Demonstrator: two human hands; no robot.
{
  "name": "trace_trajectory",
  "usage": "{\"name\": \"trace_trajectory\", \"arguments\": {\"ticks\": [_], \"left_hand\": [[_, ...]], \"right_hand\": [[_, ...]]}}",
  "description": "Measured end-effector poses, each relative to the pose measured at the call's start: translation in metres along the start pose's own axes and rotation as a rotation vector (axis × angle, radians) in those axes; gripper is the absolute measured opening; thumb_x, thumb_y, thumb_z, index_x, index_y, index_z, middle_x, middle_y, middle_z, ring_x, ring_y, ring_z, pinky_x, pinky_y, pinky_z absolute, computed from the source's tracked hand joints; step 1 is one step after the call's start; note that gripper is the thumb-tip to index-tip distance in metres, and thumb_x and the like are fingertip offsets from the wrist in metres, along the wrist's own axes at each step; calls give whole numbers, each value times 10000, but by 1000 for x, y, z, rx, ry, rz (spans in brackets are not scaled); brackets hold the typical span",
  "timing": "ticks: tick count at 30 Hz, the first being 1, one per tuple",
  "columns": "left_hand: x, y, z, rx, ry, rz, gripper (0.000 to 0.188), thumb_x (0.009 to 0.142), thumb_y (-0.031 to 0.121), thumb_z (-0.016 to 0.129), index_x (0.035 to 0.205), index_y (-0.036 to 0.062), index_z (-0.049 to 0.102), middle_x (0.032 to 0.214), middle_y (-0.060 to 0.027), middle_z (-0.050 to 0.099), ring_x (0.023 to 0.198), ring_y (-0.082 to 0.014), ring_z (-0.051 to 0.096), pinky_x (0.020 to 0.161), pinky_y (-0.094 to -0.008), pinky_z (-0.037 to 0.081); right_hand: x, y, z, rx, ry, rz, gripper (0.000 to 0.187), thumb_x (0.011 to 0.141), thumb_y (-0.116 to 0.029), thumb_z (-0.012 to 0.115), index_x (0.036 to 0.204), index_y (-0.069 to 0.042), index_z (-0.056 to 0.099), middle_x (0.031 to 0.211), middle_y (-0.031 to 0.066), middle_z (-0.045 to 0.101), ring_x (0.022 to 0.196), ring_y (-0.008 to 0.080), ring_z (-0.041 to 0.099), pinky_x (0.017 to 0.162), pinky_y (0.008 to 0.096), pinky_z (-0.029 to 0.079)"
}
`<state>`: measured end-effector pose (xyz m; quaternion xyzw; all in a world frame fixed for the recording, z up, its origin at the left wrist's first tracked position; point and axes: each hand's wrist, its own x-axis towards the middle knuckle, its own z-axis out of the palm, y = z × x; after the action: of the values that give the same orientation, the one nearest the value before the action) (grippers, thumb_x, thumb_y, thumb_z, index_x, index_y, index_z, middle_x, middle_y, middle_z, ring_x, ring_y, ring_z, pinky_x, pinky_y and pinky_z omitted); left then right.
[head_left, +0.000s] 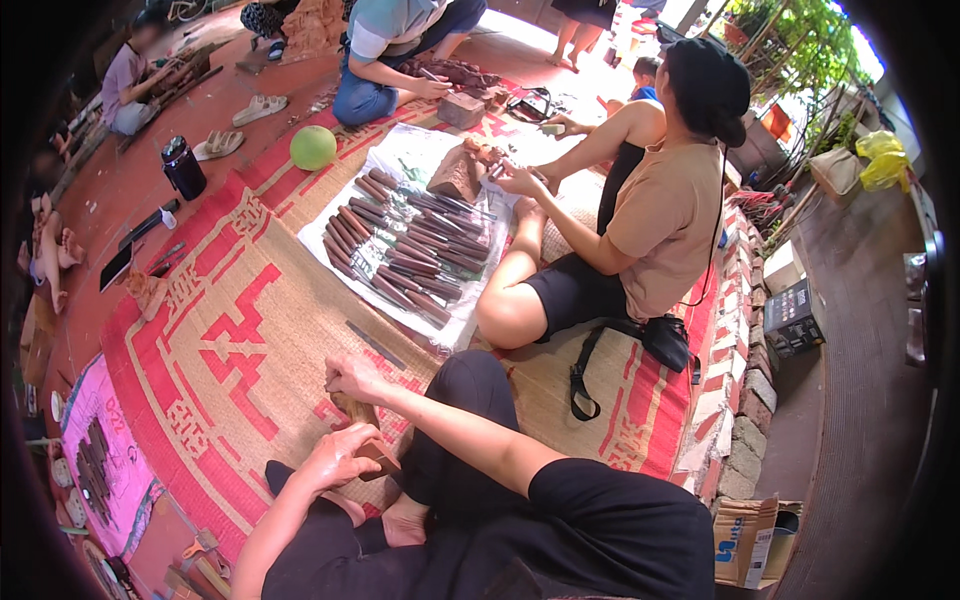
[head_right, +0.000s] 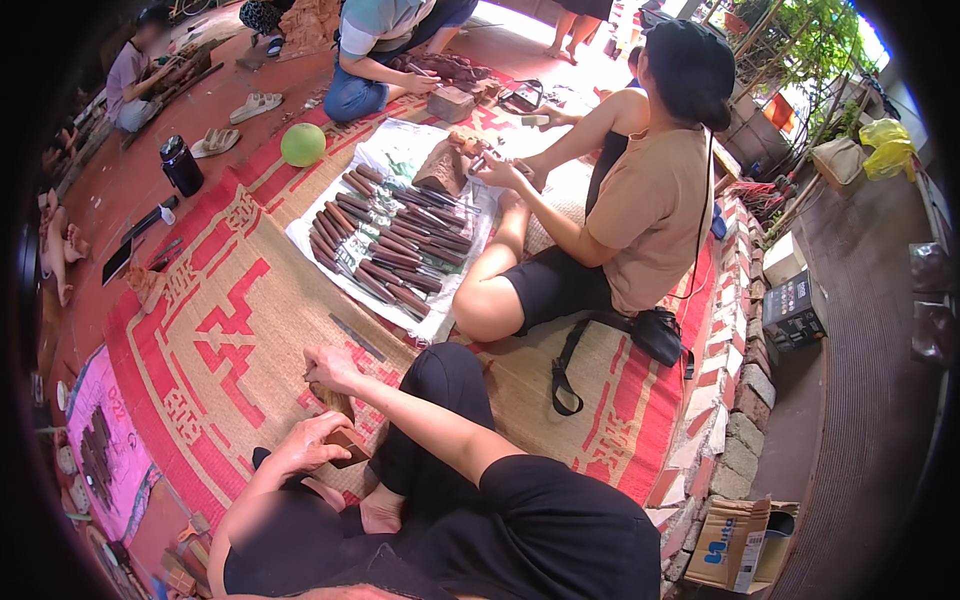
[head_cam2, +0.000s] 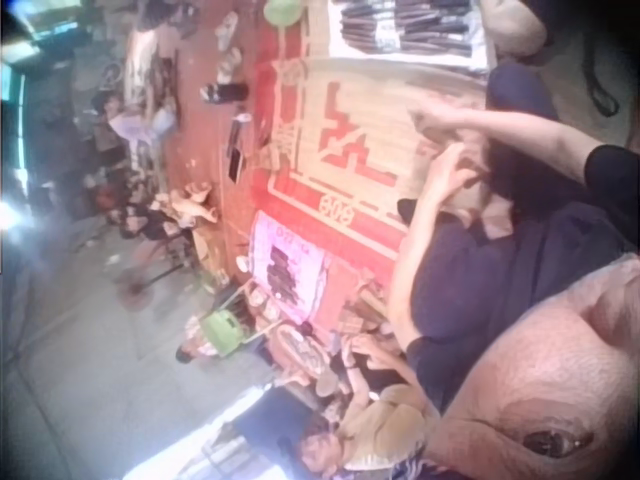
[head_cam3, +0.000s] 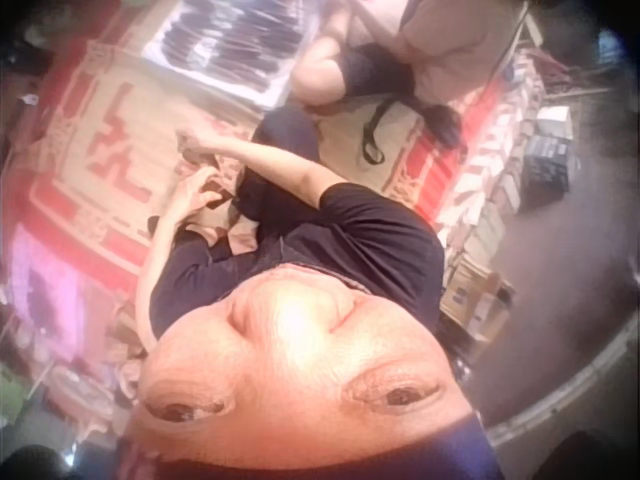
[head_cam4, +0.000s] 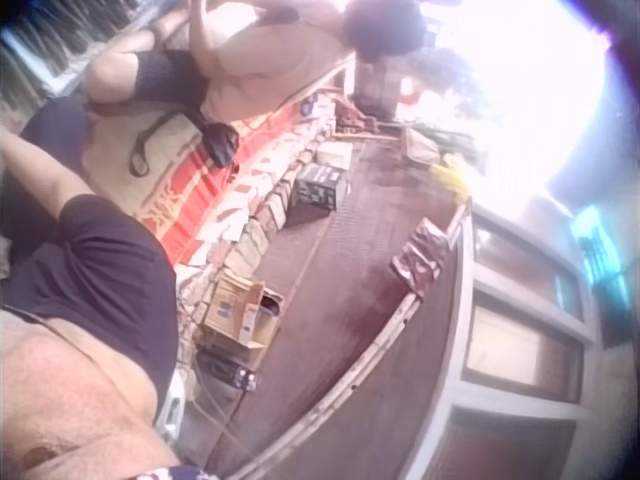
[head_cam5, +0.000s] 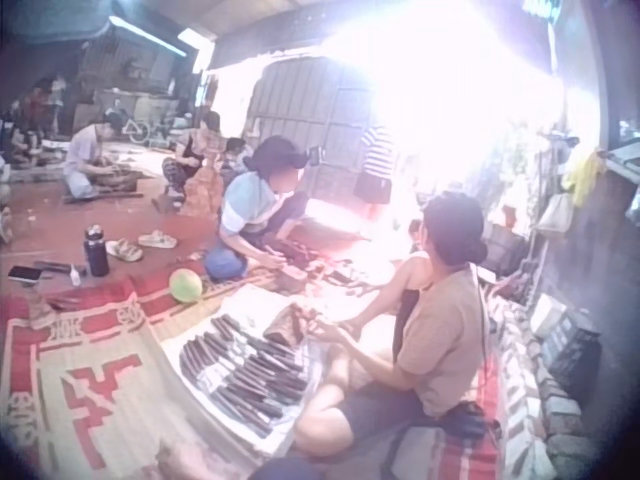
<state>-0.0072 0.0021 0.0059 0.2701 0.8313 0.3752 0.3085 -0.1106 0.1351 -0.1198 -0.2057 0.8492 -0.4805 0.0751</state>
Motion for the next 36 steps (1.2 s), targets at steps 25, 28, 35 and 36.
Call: {"name": "trace_trajectory", "arguments": {"ticks": [25, 28, 35, 36], "left_hand": [[2, 6, -3, 51, 6, 16, 429, 746, 236, 721, 1129, 106, 578, 1102, -107, 606, 1029, -336, 608, 855, -419, 492], [-2, 3, -2, 34, 13, -8, 428, 744, 231, 724, 1127, 109, 578, 1105, -105, 609, 1024, -333, 612, 852, -414, 494], [-1, 6, -5, -16, 28, -47, 405, 752, 217, 728, 1112, 105, 577, 1089, -108, 616, 1021, -323, 618, 853, -408, 494], [-2, 7, -6, -43, 35, -70, 403, 752, 214, 729, 1110, 105, 578, 1089, -108, 616, 1022, -323, 618, 855, -408, 493]], "right_hand": [[21, 4, 0, -154, 257, 338, 293, 751, -259, 733, 861, -59, 549, 765, 171, 629, 797, 363, 632, 673, 457, 468], [11, -4, -3, 40, 115, 217, 266, 724, -244, 749, 791, -52, 578, 766, 152, 641, 784, 336, 639, 664, 445, 466], [0, -12, 6, -4, 18, 150, 230, 724, -210, 729, 765, -53, 565, 750, 142, 637, 744, 324, 632, 646, 433, 458], [3, -15, 10, -47, 16, 150, 231, 729, -212, 727, 765, -54, 562, 746, 143, 636, 740, 326, 631, 645, 434, 457]]}}
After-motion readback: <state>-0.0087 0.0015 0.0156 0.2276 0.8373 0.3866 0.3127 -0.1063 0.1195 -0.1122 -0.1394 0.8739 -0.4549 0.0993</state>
